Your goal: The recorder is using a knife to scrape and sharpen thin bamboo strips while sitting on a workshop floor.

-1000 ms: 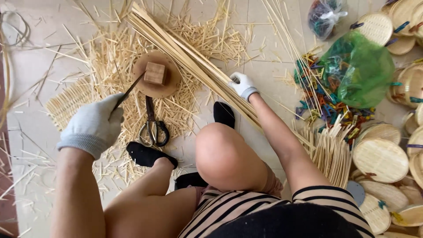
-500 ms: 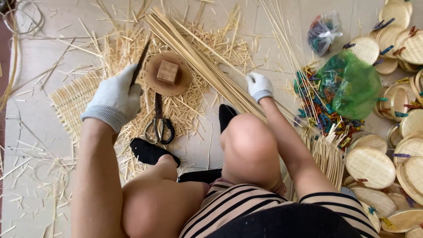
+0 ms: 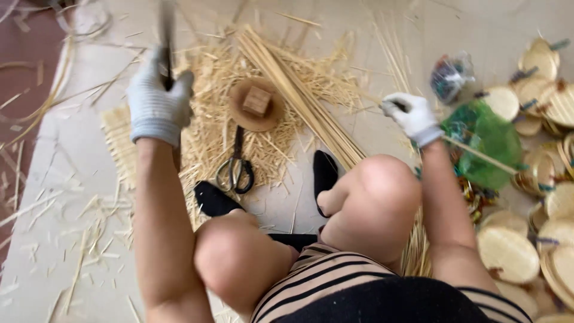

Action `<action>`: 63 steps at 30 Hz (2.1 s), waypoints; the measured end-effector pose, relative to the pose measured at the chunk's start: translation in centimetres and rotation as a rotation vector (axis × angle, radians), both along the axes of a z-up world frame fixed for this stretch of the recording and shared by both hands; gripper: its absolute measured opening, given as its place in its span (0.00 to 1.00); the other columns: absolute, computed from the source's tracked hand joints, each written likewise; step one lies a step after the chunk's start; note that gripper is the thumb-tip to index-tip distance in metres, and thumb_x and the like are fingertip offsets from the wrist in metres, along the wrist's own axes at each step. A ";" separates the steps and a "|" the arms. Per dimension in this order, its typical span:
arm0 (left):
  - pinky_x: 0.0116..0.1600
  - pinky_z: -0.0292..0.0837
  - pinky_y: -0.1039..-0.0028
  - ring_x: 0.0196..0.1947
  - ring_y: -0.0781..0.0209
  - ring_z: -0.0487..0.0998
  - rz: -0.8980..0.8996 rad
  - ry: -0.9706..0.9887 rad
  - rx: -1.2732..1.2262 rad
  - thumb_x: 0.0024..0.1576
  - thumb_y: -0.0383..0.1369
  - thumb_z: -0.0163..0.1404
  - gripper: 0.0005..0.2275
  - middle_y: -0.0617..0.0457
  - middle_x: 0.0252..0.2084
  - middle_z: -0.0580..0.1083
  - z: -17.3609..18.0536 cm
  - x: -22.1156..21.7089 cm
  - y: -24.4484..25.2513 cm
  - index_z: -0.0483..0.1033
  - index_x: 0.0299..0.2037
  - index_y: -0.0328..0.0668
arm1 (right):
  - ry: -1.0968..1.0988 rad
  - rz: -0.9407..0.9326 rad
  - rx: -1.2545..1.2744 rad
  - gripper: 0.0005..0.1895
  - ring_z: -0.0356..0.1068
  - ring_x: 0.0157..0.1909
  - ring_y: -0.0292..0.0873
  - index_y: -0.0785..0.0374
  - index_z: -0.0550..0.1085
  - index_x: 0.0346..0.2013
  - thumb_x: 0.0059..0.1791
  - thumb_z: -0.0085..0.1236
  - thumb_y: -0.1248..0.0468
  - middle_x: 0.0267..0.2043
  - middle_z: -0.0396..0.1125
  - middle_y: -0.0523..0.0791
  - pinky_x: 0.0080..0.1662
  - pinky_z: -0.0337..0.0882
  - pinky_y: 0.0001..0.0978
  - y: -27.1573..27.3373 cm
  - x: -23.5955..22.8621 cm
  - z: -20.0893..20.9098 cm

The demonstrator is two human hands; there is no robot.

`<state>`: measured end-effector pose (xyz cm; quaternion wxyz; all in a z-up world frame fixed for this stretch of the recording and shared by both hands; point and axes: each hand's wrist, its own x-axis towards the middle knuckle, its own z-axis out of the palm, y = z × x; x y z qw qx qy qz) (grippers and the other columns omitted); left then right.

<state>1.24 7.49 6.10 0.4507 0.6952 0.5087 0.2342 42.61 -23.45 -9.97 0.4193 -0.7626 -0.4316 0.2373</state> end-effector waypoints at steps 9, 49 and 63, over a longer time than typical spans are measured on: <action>0.20 0.62 0.76 0.16 0.68 0.66 0.287 -0.924 -0.288 0.67 0.35 0.54 0.13 0.48 0.31 0.77 -5.3 -11.1 -1.0 0.76 0.50 0.27 | 0.167 0.287 -0.212 0.12 0.73 0.42 0.35 0.67 0.78 0.49 0.52 0.60 0.65 0.41 0.75 0.45 0.46 0.73 0.29 4.5 -1.0 8.3; 0.29 0.63 0.82 0.21 0.73 0.64 -0.480 -0.569 -0.227 0.70 0.47 0.34 0.31 0.61 0.23 0.65 -0.3 -8.4 -15.3 0.53 0.76 0.28 | 0.096 1.056 0.347 0.13 0.68 0.46 0.41 0.56 0.81 0.41 0.43 0.73 0.64 0.40 0.72 0.39 0.51 0.72 0.34 17.3 -22.4 17.6; 0.30 0.67 0.79 0.22 0.71 0.67 -0.476 -0.584 -0.248 0.69 0.46 0.35 0.30 0.58 0.24 0.67 -0.3 -8.6 -15.7 0.56 0.75 0.28 | 0.125 1.063 0.332 0.12 0.67 0.45 0.40 0.55 0.81 0.40 0.43 0.73 0.64 0.39 0.71 0.38 0.49 0.71 0.33 17.0 -22.6 18.2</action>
